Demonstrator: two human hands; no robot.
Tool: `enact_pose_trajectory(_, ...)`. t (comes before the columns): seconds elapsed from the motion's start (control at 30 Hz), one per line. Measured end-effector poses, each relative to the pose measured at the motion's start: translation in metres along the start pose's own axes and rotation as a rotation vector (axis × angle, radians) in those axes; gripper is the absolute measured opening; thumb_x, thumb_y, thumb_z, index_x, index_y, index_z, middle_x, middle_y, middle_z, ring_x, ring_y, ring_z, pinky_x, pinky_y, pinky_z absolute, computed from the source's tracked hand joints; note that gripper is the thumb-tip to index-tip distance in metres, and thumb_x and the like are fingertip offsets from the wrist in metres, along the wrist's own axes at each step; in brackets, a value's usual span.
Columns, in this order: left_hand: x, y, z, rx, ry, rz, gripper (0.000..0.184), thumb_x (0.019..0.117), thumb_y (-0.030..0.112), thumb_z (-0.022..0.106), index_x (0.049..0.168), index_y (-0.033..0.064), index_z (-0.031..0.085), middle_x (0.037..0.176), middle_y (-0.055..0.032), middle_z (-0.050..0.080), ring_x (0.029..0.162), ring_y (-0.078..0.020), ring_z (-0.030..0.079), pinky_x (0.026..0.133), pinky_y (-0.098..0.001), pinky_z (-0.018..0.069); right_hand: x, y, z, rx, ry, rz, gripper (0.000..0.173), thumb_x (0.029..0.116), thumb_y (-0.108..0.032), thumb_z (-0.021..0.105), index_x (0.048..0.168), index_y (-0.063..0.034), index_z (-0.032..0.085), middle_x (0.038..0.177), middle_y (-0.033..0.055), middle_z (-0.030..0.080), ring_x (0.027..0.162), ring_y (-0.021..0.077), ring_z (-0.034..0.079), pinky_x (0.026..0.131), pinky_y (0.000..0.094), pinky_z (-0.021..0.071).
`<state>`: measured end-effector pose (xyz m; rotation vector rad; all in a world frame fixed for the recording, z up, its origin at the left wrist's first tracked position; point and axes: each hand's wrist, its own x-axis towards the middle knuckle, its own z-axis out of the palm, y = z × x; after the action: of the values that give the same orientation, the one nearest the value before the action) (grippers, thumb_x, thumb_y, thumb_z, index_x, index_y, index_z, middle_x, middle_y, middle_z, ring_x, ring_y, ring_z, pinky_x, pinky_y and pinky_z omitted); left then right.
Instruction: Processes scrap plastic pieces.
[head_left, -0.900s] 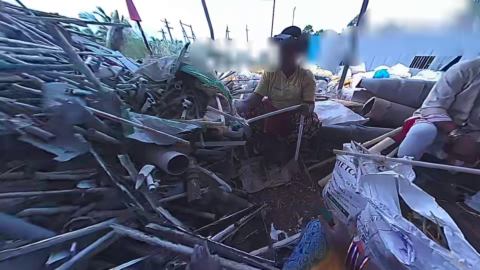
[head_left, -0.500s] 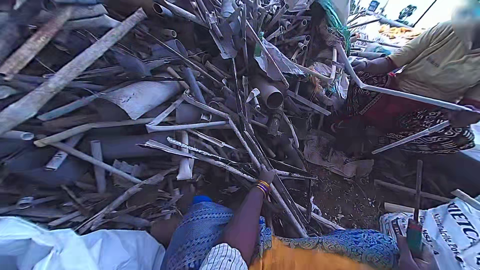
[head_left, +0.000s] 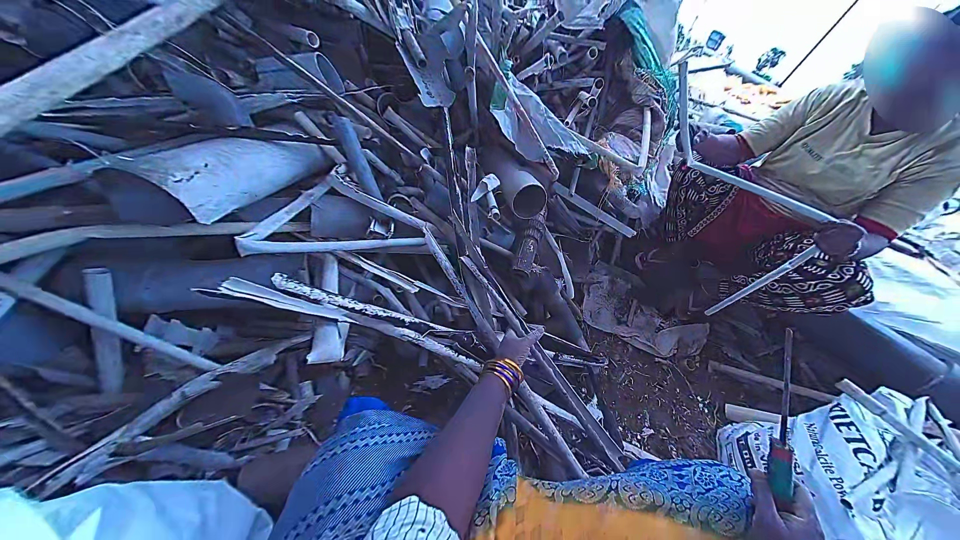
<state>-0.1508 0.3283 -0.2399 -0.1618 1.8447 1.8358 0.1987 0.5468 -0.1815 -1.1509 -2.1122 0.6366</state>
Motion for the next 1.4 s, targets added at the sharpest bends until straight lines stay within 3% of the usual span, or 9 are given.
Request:
enact_pose_trajectory(0.07,-0.012,0.01,0.011,-0.067,-0.013,0.052,0.062,0.0963,0.017,0.073,0.144,-0.0076,0.041,0.125,-0.0233,0.063,0.109,-0.0252,0.065,0.097,-0.0391,0.0521,-0.001,-0.001,-0.001,0.013,0.007,0.007,0.047,0.1018,-0.022,0.059,0.125,0.0189,0.053,0.092,0.0269,0.063,0.078,0.023,0.06,0.077,0.0436,0.0512)
enact_pose_trajectory(0.2,-0.046,0.035,0.025,-0.192,-0.17,0.21,0.051,0.0959,-0.001,0.066,0.139,-0.0103,0.04,0.108,-0.0173,0.066,0.087,-0.0157,0.068,0.082,-0.0306,0.0573,-0.005,-0.005,-0.004,0.022,-0.004,0.023,0.048,0.1033,-0.023,0.057,0.127,0.019,0.052,0.093,0.0278,0.063,0.079,0.0236,0.06,0.079,0.044,0.0518)
enact_pose_trajectory(0.47,-0.078,0.082,-0.007,-0.153,-0.405,0.594,0.042,0.0942,-0.008,0.06,0.133,-0.0089,0.045,0.106,-0.0115,0.066,0.086,-0.0133,0.071,0.082,-0.0298,0.0616,-0.006,0.007,-0.005,0.007,0.046,-0.036,0.046,0.1016,-0.026,0.058,0.121,0.0162,0.057,0.084,0.0232,0.063,0.071,0.0244,0.06,0.071,0.0476,0.0508)
enact_pose_trajectory(0.7,-0.081,0.098,-0.051,-0.506,-0.308,0.943,0.036,0.093,-0.004,0.054,0.12,0.0204,0.053,0.094,0.0095,0.067,0.074,-0.0027,0.064,0.068,-0.0213,0.0574,-0.005,0.006,-0.005,0.001,0.056,-0.026,0.048,0.1024,-0.028,0.057,0.121,0.016,0.057,0.086,0.0258,0.064,0.072,0.0276,0.061,0.071,0.0501,0.0507)
enact_pose_trajectory(0.87,-0.091,0.112,-0.073,-0.762,-0.305,1.104,0.03,0.0931,0.011,0.068,0.116,0.0274,0.06,0.096,0.0088,0.068,0.084,-0.0075,0.066,0.081,-0.0294,0.0579,-0.004,0.008,-0.004,0.003,0.057,-0.014,0.048,0.1015,-0.028,0.057,0.124,0.0141,0.058,0.09,0.0281,0.065,0.077,0.033,0.063,0.075,0.0553,0.0499)
enact_pose_trajectory(0.93,-0.097,0.113,-0.073,-0.853,-0.29,1.082,0.027,0.0937,0.01,0.066,0.113,0.0291,0.063,0.099,0.0082,0.07,0.093,-0.01,0.068,0.09,-0.0345,0.0579,-0.004,0.008,-0.004,0.001,0.054,-0.015,0.048,0.101,-0.029,0.057,0.124,0.0133,0.058,0.089,0.0272,0.065,0.075,0.0335,0.063,0.073,0.0563,0.0497)
enact_pose_trajectory(1.07,-0.107,0.115,-0.055,-1.061,-0.155,0.774,0.034,0.0927,-0.011,0.041,0.1,0.0167,0.06,0.1,-0.0026,0.072,0.097,-0.0195,0.07,0.091,-0.0437,0.0575,-0.006,0.005,-0.006,-0.008,0.027,-0.098,0.048,0.0997,-0.028,0.059,0.122,0.0147,0.061,0.096,0.0337,0.067,0.089,0.0445,0.067,0.083,0.0634,0.0492)
enact_pose_trajectory(1.2,-0.118,0.102,-0.02,-1.009,-0.072,0.531,0.032,0.0933,-0.019,0.039,0.104,0.0087,0.051,0.105,-0.0065,0.07,0.1,-0.0219,0.07,0.087,-0.0428,0.0591,-0.012,-0.005,-0.004,0.074,-0.068,-0.213,0.048,0.0953,-0.03,0.058,0.117,0.0118,0.064,0.084,0.0211,0.068,0.069,0.0259,0.064,0.067,0.0472,0.053)
enact_pose_trajectory(1.4,-0.128,0.063,0.014,-0.976,-0.331,0.667,0.036,0.0741,-0.021,0.051,0.08,0.0129,0.062,0.102,-0.005,0.076,0.099,-0.0179,0.072,0.088,-0.0358,0.0595,-0.036,-0.082,0.006,0.284,-0.538,-0.19,0.049,0.0988,-0.025,0.055,0.137,0.0048,0.052,0.082,0.0076,0.062,0.059,0.0092,0.053,0.058,0.0301,0.0485)
